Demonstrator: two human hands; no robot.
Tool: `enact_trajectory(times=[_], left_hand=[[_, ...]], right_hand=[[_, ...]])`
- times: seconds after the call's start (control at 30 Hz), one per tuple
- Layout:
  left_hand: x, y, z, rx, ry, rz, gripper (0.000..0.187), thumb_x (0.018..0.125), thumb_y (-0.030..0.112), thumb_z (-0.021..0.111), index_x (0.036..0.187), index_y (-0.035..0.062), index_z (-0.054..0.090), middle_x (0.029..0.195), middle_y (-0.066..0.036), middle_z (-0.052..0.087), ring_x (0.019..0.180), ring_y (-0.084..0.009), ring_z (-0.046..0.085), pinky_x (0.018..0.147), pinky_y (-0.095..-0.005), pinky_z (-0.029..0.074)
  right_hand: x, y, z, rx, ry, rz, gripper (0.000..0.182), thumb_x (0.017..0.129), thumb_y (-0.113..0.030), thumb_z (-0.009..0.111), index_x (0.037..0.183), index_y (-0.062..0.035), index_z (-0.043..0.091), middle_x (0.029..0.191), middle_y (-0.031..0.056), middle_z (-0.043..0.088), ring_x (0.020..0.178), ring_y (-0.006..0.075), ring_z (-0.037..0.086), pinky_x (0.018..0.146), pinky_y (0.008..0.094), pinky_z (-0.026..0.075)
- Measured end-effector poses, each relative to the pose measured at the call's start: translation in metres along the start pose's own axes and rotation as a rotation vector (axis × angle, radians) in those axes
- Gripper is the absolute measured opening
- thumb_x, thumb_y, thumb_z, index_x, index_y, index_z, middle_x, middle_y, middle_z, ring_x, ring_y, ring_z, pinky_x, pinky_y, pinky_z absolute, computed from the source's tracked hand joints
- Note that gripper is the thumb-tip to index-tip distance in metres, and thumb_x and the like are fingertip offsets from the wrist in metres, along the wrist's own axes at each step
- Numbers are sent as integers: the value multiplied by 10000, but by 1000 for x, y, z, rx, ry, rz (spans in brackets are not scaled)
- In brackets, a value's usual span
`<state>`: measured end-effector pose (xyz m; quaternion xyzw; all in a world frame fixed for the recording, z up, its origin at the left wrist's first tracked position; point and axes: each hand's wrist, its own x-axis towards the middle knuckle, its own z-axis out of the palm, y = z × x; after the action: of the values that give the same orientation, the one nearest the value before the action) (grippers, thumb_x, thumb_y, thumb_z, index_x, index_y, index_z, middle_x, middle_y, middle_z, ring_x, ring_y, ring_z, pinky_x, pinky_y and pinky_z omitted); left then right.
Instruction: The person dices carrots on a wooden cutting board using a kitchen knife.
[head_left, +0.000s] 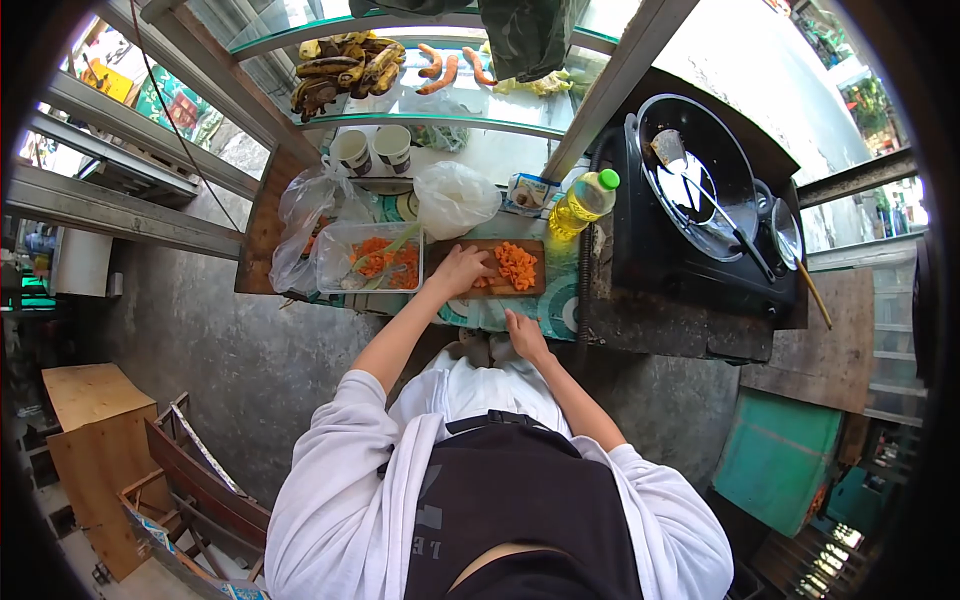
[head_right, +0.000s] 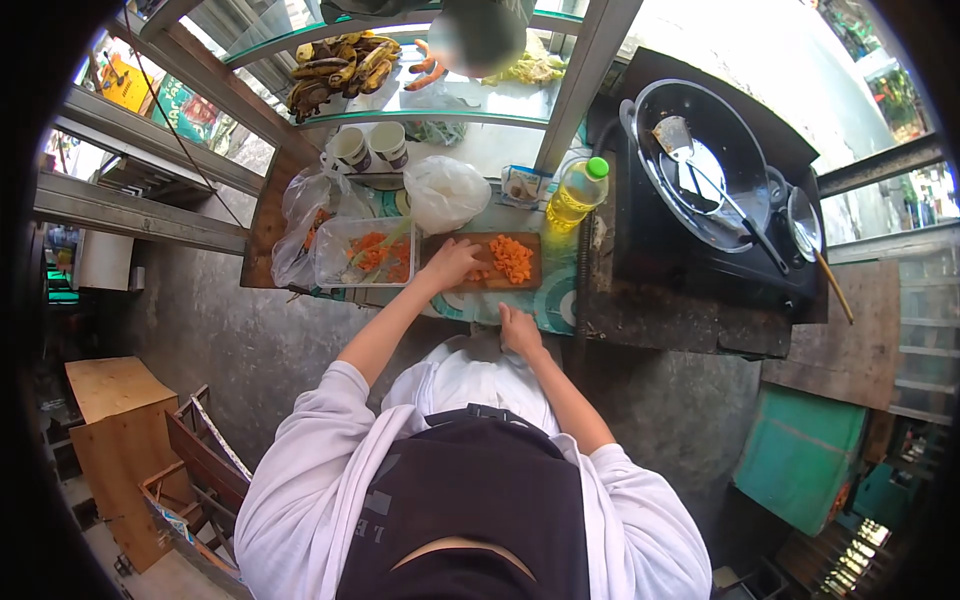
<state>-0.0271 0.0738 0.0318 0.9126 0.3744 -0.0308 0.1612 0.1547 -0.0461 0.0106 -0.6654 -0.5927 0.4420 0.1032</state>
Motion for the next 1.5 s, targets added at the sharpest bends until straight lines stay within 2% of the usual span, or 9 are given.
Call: enact_trajectory(times=[0.27,0.33,0.47,0.57,0.73,0.83,1.07,1.13,1.5], left_hand=[[2,2,11,41,11,53,355,687,259,677,1040,283,641,1115,-54,515,1064,-235,470,823,-454,390],[-3,4,8,39,40,19,358,681,229,684,1033,276,644,1116,-34,525,1069,-221,475,847,-451,394],[-6,1,5,44,67,15,372,677,252,693,1043,279,634,1092,-19,527,1055,-211,478,840,-444,397],[-7,-1,4,43,69,17,375,671,273,700,1040,273,634,1054,-6,531,1045,-202,478,838,-438,397],[-9,-6,14,153,227,82,363,662,337,693,987,186,635,983,3,544,969,-192,480,783,-392,385],[-13,2,15,142,275,0,358,664,358,694,944,142,634,946,-15,552,934,-192,484,774,-380,376],[-12,27,27,130,384,-359,365,653,377,701,888,106,640,835,-33,566,844,-196,522,739,-370,369],[-14,29,30,66,420,-385,371,642,382,705,885,109,645,824,-29,566,825,-198,531,723,-371,369],[-15,24,34,-37,451,-361,413,628,374,723,931,105,642,894,-26,551,896,-199,504,753,-374,401]], right_hand=[[-16,11,-15,40,-78,104,533,927,-421,287,873,9,597,883,266,589,905,439,528,789,487,395],[-12,11,-10,30,40,16,541,923,-426,321,766,42,542,734,239,575,743,414,546,679,452,401],[-9,9,-9,-34,76,-5,532,921,-416,329,750,40,542,702,232,569,710,419,537,664,452,400],[-5,18,-9,-58,121,-45,548,916,-432,338,725,41,539,649,207,563,661,387,545,639,431,405],[-9,20,-32,48,-21,39,569,901,-488,366,666,8,516,577,113,529,576,225,536,582,352,407],[-18,23,-42,39,14,47,560,902,-488,368,664,-1,508,569,106,519,561,209,521,575,343,405],[-12,23,-21,53,86,59,555,910,-474,355,698,13,517,585,117,529,564,232,528,583,355,409],[-9,6,-21,95,56,115,502,917,-417,325,850,9,582,841,258,590,869,443,525,746,482,394],[2,3,-11,52,95,16,510,927,-406,325,748,31,517,698,216,558,703,391,531,659,425,397]])
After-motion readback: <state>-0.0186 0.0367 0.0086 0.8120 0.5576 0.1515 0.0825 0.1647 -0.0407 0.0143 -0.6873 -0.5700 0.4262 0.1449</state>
